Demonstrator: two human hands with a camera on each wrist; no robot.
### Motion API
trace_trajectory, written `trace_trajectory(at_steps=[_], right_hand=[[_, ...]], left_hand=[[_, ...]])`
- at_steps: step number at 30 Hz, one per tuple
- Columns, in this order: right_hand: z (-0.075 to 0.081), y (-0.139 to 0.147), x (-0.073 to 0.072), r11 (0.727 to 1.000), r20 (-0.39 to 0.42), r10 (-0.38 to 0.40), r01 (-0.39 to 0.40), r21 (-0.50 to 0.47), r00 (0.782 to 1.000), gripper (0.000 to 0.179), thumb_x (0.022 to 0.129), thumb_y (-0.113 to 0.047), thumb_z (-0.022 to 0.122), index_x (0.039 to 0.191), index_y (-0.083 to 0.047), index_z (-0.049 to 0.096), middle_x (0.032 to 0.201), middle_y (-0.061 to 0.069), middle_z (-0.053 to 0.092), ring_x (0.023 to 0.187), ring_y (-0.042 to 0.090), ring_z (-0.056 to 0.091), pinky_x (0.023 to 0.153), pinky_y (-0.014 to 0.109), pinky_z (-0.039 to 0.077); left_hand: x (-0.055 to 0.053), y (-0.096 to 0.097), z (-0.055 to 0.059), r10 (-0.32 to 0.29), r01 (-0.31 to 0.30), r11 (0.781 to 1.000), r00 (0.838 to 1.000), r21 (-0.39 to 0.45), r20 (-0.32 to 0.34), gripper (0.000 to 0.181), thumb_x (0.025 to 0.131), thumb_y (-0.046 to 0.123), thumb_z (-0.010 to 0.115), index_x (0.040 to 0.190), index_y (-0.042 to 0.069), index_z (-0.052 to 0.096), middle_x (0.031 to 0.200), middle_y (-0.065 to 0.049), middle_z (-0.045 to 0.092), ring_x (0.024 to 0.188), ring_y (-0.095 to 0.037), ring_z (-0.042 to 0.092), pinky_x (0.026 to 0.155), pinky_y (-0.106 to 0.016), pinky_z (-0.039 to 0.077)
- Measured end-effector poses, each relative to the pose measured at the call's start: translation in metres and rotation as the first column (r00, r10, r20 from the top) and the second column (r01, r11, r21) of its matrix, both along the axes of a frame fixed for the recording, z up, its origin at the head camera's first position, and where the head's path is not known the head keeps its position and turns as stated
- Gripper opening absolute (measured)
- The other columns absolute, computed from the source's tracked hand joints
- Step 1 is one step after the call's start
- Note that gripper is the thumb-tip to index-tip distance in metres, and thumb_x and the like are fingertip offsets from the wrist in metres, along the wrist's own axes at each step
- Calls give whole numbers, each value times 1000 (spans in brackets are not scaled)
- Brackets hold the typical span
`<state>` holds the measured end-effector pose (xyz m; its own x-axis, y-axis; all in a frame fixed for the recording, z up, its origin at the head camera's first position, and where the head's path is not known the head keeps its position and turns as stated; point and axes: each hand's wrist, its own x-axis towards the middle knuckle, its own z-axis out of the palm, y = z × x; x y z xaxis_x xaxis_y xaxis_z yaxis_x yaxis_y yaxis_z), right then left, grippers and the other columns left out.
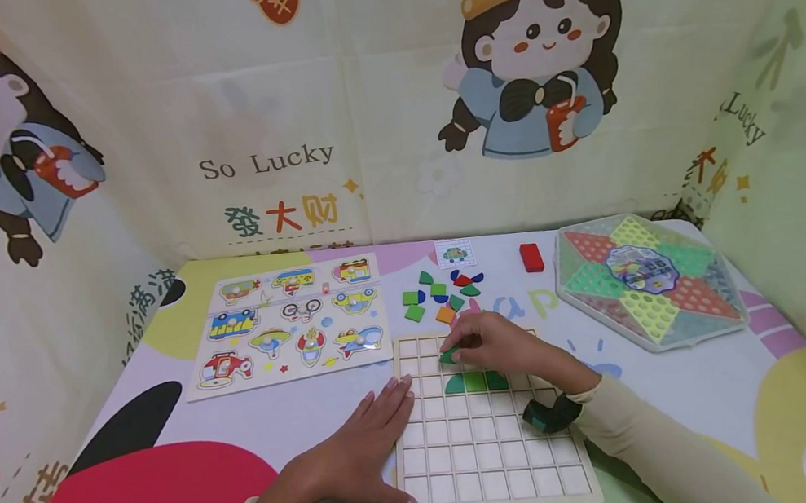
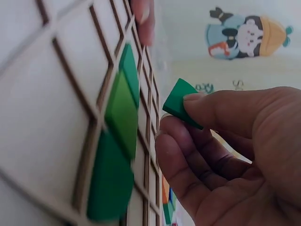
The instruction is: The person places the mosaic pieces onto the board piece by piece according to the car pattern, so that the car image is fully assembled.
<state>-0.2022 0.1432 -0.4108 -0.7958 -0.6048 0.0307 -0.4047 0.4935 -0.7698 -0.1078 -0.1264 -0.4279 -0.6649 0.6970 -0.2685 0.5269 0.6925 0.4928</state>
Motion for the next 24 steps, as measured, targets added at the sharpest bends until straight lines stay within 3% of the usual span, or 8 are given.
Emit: trace_trajectory(at_steps=[8, 24], right_hand=[[-1, -12, 19, 999, 15, 37, -36, -16, 999, 13, 88, -4, 72, 99, -10, 76, 93, -8, 69, 82, 9, 61, 71, 25, 53], [-3, -26, 36, 985, 54, 167, -170, 41, 984, 12, 88, -5, 72, 96, -14, 74, 90, -4, 68, 77, 6, 56, 69, 24, 51]], left_hand=[[-1, 0, -1, -8, 8, 1000, 1000, -6, -6, 122, 68, 78, 63, 157, 12, 13, 163, 2, -2, 148, -19, -6, 116, -51, 2], [-1, -1, 0, -5, 5, 1000, 1000, 11, -7, 122, 68, 77, 65, 157, 11, 15, 163, 2, -1, 148, -20, -6, 116, -51, 2]])
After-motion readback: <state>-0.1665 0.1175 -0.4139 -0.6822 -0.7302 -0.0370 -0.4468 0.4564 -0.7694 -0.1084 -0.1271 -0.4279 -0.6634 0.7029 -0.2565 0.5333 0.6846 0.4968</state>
